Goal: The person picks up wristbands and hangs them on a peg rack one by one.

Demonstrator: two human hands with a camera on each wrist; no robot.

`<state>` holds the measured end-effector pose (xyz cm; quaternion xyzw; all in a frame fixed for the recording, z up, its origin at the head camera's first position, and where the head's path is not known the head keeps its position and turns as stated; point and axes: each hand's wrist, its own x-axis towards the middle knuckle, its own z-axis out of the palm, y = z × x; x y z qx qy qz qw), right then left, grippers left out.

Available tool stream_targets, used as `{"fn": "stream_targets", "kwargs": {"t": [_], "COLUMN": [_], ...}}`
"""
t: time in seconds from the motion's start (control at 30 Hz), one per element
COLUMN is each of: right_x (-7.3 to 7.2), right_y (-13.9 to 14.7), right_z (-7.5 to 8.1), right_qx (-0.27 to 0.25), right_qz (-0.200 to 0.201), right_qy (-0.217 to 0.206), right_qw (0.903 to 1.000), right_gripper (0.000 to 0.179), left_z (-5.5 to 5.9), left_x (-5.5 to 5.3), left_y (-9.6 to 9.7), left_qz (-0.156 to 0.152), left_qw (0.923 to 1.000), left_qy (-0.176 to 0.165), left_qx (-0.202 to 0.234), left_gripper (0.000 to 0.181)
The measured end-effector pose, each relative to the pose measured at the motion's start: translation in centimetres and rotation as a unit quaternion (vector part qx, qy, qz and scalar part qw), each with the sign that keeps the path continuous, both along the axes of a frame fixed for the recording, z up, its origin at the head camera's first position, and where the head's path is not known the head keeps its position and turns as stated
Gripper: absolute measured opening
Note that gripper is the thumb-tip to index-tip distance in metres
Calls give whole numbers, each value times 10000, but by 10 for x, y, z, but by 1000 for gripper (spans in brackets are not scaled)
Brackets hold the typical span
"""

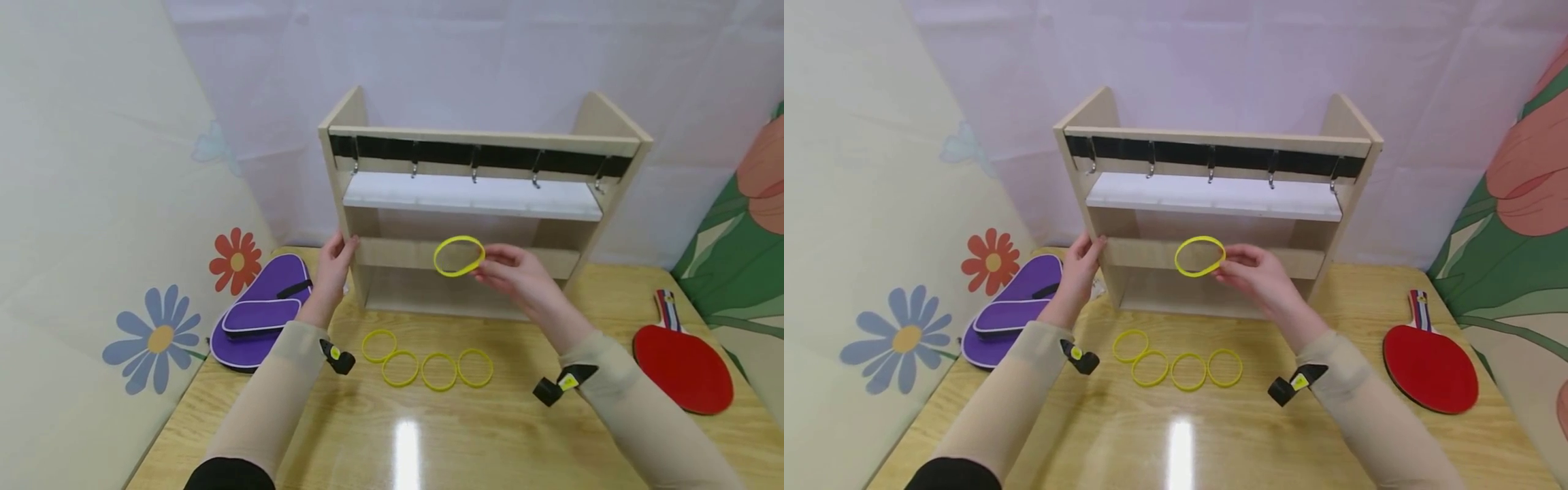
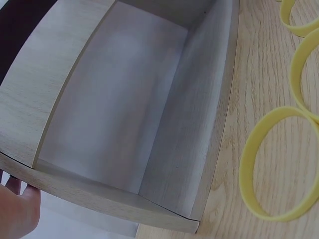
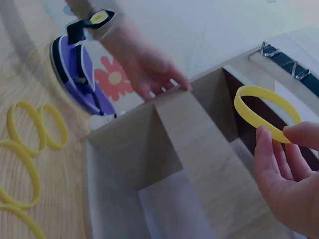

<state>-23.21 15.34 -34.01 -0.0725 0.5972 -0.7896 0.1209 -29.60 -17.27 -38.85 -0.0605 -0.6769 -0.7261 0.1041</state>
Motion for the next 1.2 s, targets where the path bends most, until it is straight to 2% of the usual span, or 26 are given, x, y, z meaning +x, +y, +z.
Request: {"fn": "stream_targets", "kwargs": {"t": [0.37,0.73,0.97,1.2], "right_x": [-1,0,0,-4], "right_y": [-29,-58,-83,-99], "right_z": [32,46,53,62], "right_qx": [-47,-642,-846,-976], "right_qz": [87,100,148,199], "right_qy": [228,453,320,224], "right_qw": [9997,9969,9958,9948], "right_gripper": [38,35,42,41], "left_z": [-1,-2,-8,-2], "left_x": [-1,1,2,2], "left_y": [1,3,2,2], "left_qz": [55,144,170,119], "left_qw": [10000,9998,9998,9999], "left_qy": [31,7,-26,-12], "left_qx": [-11,101,126,94], "left_gripper": [49,50,51,50]}}
